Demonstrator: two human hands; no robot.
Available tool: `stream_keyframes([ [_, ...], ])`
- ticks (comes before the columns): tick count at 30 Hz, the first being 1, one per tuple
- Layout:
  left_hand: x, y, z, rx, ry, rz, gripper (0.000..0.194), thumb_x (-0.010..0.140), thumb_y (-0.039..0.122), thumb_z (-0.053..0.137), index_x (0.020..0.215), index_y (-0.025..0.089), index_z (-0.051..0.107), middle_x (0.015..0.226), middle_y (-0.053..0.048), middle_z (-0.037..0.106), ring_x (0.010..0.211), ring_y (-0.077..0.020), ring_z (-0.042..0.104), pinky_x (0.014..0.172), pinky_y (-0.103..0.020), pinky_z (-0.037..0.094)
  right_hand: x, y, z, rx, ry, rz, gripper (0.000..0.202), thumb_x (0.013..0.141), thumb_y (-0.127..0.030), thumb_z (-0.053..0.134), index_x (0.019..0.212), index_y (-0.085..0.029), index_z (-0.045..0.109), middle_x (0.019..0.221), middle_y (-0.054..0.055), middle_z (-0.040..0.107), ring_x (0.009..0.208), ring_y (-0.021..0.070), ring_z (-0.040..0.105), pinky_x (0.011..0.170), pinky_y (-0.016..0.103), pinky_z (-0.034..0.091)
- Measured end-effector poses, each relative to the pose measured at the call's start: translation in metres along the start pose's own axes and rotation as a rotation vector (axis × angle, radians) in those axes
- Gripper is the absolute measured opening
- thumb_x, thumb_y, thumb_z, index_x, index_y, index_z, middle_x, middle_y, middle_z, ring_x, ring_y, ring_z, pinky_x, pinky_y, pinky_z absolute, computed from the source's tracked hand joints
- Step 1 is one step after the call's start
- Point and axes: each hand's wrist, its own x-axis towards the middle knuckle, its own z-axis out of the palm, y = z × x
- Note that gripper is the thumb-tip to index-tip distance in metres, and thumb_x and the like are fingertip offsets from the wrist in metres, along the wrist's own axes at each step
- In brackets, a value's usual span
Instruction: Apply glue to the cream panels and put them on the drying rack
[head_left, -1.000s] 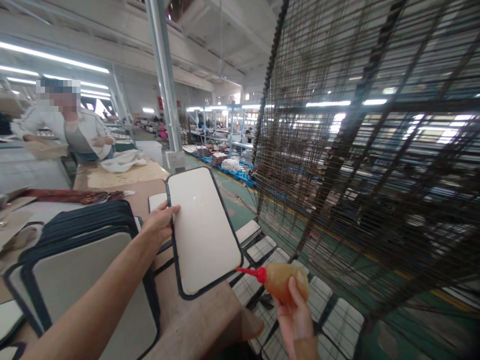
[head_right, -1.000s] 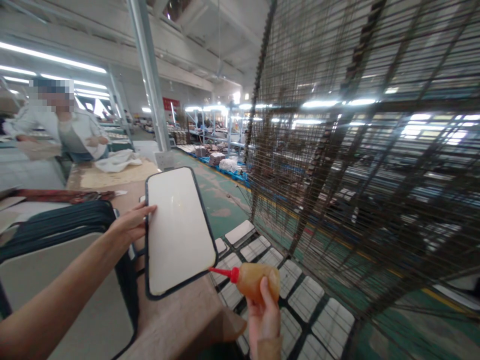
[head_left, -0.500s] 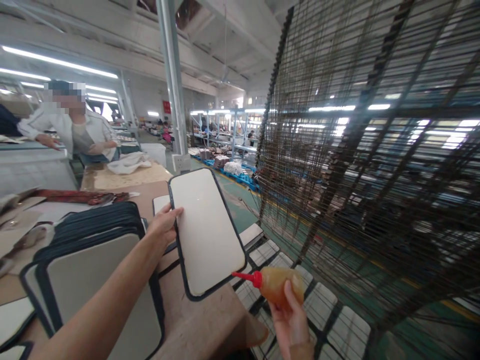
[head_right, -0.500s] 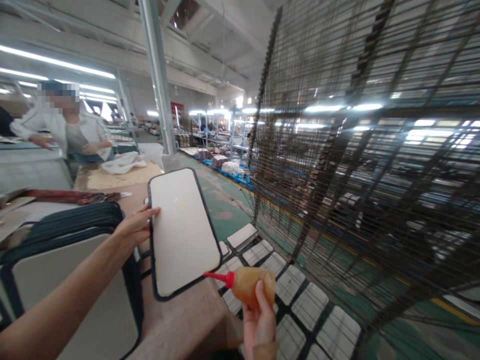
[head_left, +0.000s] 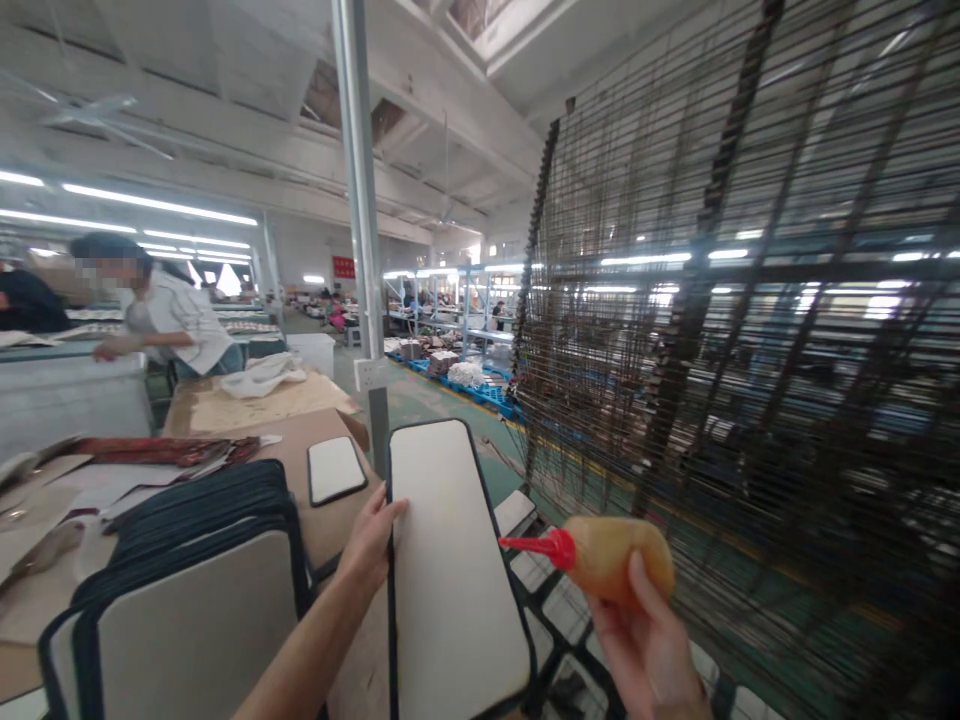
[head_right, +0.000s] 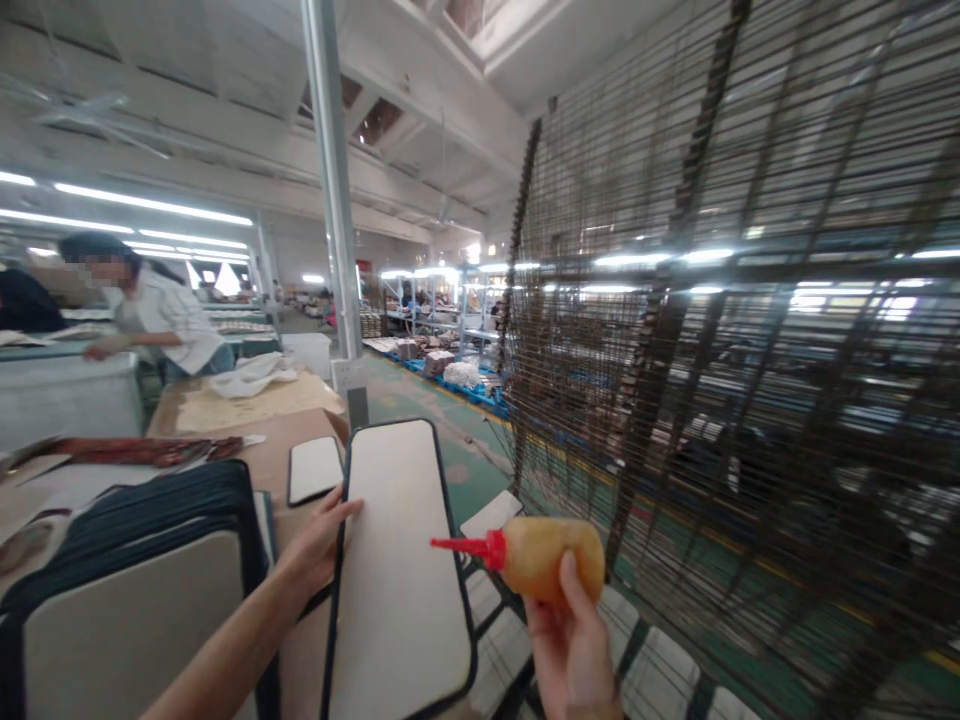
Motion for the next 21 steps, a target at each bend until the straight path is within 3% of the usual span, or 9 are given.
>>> stream_keyframes([
  [3,-0.008,-0.006,0.002,0.018,-0.086,-0.075,0.049,0.072,0.0,0.055,0.118,0.014,0.062,0.077,-0.004,0.073,0.062,-0.0144,0.065,0.059,-0.021,0.05,0.011,0.004,0.018,-0.094,-0.153,-0.13,0.04,0.051,-0.03,0.089,0.086,-0.021,0.071,0.083,-0.001,0.076,0.075,0.0149,0.07,0.066,0.022,0.059],
  [6,-0.016,-0.005,0.004,0.033,-0.145,-0.097,0.051,0.07,0.002,0.055,0.119,0.014,0.062,0.077,-0.003,0.074,0.064,-0.0154,0.066,0.058,-0.02,0.05,0.027,0.009,0.024,-0.15,-0.21,-0.2,0.042,0.051,-0.03,0.089,0.087,-0.017,0.071,0.085,0.001,0.075,0.077,0.0166,0.068,0.068,0.025,0.057],
  [10,-0.017,-0.001,0.002,0.038,-0.193,-0.111,0.053,0.066,0.004,0.057,0.118,0.016,0.063,0.076,-0.002,0.074,0.064,-0.0166,0.067,0.057,-0.021,0.05,0.037,0.012,0.027,-0.22,-0.27,-0.298,0.042,0.054,-0.028,0.087,0.09,-0.018,0.069,0.087,0.0,0.072,0.08,0.0167,0.065,0.073,0.027,0.054],
  [13,-0.006,0.0,-0.003,0.032,-0.181,-0.124,0.048,0.067,0.003,0.057,0.112,0.017,0.066,0.074,-0.002,0.073,0.058,-0.0149,0.064,0.053,-0.02,0.049,0.026,0.017,0.019,-0.287,-0.285,-0.31,0.045,0.052,-0.026,0.088,0.092,-0.02,0.068,0.083,-0.002,0.072,0.077,0.0149,0.064,0.072,0.025,0.052],
  [17,0.022,-0.003,-0.009,0.044,-0.071,-0.121,0.043,0.074,0.001,0.052,0.111,0.019,0.064,0.066,0.001,0.066,0.046,-0.0096,0.056,0.046,-0.017,0.045,-0.003,0.022,-0.006,-0.377,-0.228,-0.245,0.053,0.043,-0.019,0.09,0.093,-0.017,0.07,0.08,0.004,0.074,0.071,0.0187,0.066,0.065,0.028,0.054],
  [21,0.049,-0.017,-0.014,0.086,0.008,-0.172,0.038,0.079,0.001,0.048,0.108,0.021,0.062,0.063,0.003,0.061,0.043,-0.0087,0.051,0.042,-0.017,0.042,-0.011,-0.007,-0.027,-0.285,-0.015,-0.366,0.044,0.05,-0.032,0.087,0.087,-0.019,0.07,0.077,0.002,0.074,0.074,0.0189,0.067,0.069,0.03,0.055],
])
